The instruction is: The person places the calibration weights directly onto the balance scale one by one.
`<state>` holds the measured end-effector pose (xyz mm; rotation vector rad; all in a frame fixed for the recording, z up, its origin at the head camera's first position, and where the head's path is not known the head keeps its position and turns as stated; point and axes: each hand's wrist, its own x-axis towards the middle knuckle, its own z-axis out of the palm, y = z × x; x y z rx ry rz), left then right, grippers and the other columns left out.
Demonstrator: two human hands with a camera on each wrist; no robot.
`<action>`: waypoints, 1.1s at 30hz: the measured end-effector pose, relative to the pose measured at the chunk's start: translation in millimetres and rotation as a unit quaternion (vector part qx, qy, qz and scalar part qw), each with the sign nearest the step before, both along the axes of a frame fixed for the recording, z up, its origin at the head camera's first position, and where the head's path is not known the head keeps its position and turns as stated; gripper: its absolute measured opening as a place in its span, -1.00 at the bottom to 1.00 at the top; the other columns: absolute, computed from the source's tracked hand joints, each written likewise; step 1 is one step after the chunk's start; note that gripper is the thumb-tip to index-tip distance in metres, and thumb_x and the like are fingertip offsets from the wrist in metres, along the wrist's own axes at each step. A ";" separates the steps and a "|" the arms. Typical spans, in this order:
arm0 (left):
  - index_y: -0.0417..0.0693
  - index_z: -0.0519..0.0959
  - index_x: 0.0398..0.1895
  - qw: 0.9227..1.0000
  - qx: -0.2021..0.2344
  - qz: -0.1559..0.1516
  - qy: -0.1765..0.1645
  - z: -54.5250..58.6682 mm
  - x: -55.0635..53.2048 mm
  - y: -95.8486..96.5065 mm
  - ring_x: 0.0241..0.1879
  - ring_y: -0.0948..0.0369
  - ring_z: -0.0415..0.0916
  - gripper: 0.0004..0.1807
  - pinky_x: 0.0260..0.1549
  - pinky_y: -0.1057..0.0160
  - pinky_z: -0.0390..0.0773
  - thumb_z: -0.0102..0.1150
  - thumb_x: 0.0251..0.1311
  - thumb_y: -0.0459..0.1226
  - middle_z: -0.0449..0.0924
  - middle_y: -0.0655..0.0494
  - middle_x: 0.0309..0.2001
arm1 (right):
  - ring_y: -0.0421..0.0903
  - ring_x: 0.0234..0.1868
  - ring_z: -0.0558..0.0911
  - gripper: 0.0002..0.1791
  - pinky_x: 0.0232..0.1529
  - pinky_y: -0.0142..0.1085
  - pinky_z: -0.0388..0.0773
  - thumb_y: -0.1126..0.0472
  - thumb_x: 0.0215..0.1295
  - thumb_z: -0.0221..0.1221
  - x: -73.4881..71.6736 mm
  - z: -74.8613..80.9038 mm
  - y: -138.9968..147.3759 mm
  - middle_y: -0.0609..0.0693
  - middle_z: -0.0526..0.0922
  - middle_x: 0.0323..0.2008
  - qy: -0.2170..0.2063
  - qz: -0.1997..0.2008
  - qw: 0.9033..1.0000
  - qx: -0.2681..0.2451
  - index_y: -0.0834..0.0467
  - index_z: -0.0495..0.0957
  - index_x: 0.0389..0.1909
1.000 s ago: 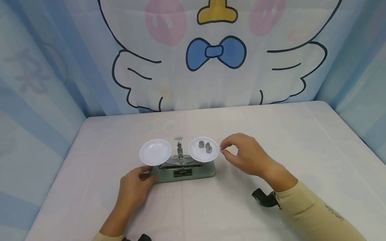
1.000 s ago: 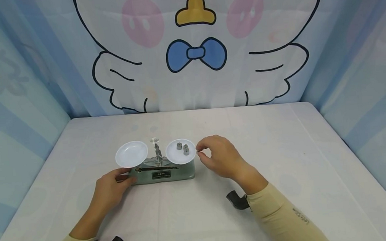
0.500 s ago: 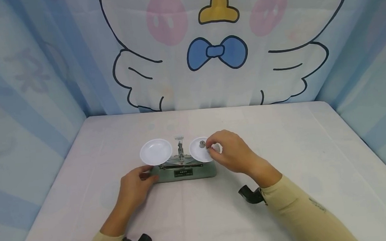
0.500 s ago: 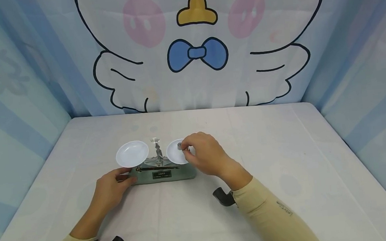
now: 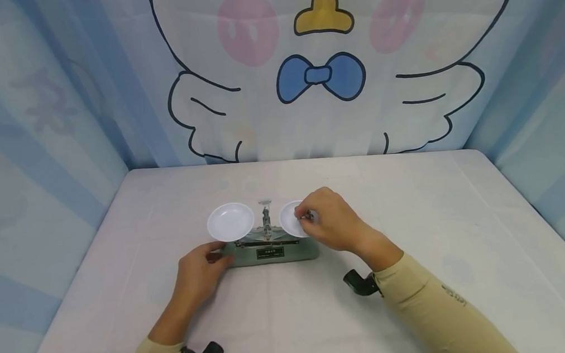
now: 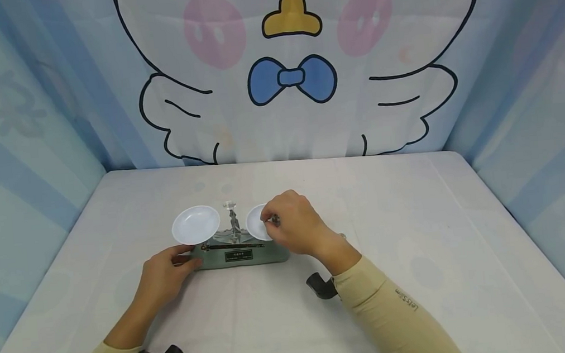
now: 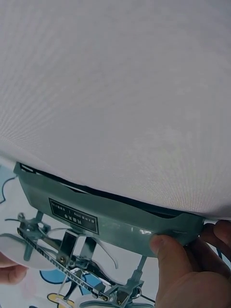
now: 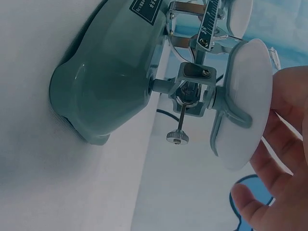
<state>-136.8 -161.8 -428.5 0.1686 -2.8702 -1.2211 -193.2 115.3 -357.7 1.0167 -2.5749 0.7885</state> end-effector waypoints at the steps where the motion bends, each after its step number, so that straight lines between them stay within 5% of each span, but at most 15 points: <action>1: -0.31 0.55 0.20 1.000 -0.001 0.000 0.000 0.0 0.1 0.1 0.07 -0.14 0.59 -0.51 0.03 -0.12 0.58 0.35 0.21 -0.30 0.61 -0.24 0.11 | 0.09 -0.11 0.57 -0.94 0.00 -0.01 0.53 0.38 0.16 0.30 0.2 -0.3 0.1 0.06 0.71 -0.26 -0.001 -0.001 1.000 0.000 0.22 0.69 -0.34; 18: -0.31 0.55 0.19 1.000 0.001 0.004 0.001 0.6 0.7 0.5 0.06 -0.14 0.59 -0.51 0.02 -0.12 0.58 0.36 0.21 -0.29 0.61 -0.24 0.10 | 0.08 -0.10 0.52 -0.95 -0.04 -0.05 0.56 0.36 0.21 0.26 0.0 -4.3 1.3 0.08 0.62 -0.16 -0.020 -0.015 1.000 0.007 0.18 0.66 -0.33; 33: -0.34 0.55 0.18 1.000 0.003 0.004 0.006 -0.4 0.0 1.5 0.06 -0.15 0.59 -0.51 0.02 -0.12 0.58 0.34 0.21 -0.30 0.61 -0.26 0.10 | 0.04 0.00 0.60 -0.79 0.09 -0.03 0.58 0.31 0.26 0.29 7.2 0.2 30.0 0.06 0.63 -0.09 -0.052 -0.067 0.996 -0.017 0.22 0.63 -0.08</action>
